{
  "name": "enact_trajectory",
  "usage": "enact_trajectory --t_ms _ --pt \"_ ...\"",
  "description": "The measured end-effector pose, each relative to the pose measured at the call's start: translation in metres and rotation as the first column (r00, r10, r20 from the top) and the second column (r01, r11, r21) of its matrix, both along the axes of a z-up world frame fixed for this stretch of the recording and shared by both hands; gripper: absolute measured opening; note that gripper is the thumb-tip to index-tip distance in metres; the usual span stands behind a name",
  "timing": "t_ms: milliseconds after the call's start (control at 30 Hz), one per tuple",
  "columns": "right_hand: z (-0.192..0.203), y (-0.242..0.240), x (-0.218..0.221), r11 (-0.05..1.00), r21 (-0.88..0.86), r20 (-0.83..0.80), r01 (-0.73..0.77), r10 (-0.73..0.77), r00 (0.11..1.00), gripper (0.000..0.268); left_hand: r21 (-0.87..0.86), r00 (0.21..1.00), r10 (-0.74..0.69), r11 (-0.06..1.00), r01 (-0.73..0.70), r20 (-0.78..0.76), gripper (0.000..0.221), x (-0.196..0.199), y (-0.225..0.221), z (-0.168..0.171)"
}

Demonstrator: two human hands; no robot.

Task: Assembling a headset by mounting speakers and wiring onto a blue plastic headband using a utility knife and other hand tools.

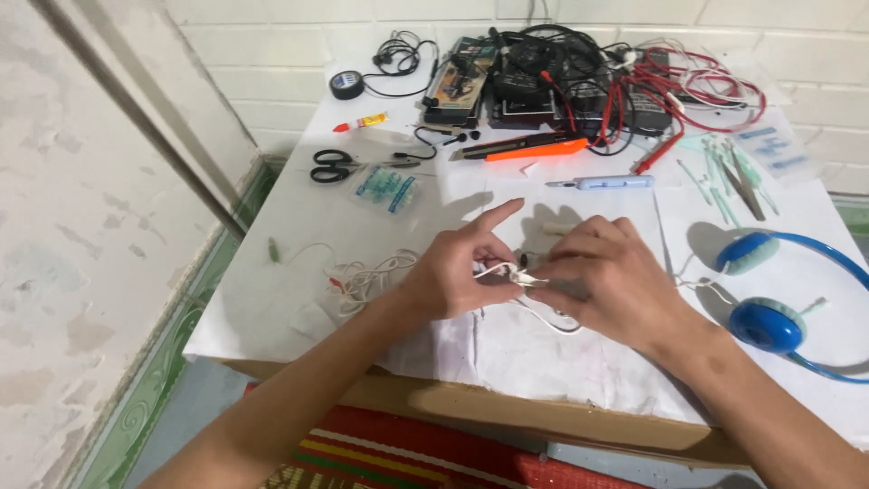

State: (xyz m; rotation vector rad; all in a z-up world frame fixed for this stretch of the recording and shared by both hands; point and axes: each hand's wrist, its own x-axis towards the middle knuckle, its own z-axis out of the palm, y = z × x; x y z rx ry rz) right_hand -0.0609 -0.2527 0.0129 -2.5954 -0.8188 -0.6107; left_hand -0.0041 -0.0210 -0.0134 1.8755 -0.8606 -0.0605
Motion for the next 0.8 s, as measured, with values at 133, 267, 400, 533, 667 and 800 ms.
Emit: enact_trajectory --t_ms 133,267,400,533,667,800 --pt "0.005 0.005 -0.002 0.999 0.033 -0.049 0.006 -0.004 0.999 0.016 0.001 0.994 -0.087 0.996 0.087 0.063 0.087 0.003 0.003 0.011" --pt "0.014 0.009 -0.004 0.997 0.029 -0.172 0.076 -0.07 0.983 0.018 0.052 0.983 -0.171 0.984 0.168 0.064 0.075 0.007 0.005 0.029" --pt "0.017 0.009 -0.003 0.994 0.058 -0.238 0.094 -0.078 0.968 0.019 0.13 0.98 -0.195 0.973 0.19 0.03 0.076 0.007 0.002 0.038" --pt "0.017 0.01 -0.002 0.991 0.043 -0.282 0.124 -0.107 0.953 0.022 0.136 0.98 -0.198 0.971 0.198 -0.015 0.071 0.004 0.002 0.041" --pt "0.016 0.008 -0.001 0.993 0.071 -0.302 0.094 -0.068 0.951 0.022 0.158 0.978 -0.208 0.966 0.205 0.004 0.069 0.003 -0.002 0.044" --pt "0.008 0.003 0.004 0.998 0.057 -0.239 0.037 -0.022 0.971 0.025 0.244 0.933 -0.318 0.931 0.273 0.168 0.035 0.008 -0.005 0.052"
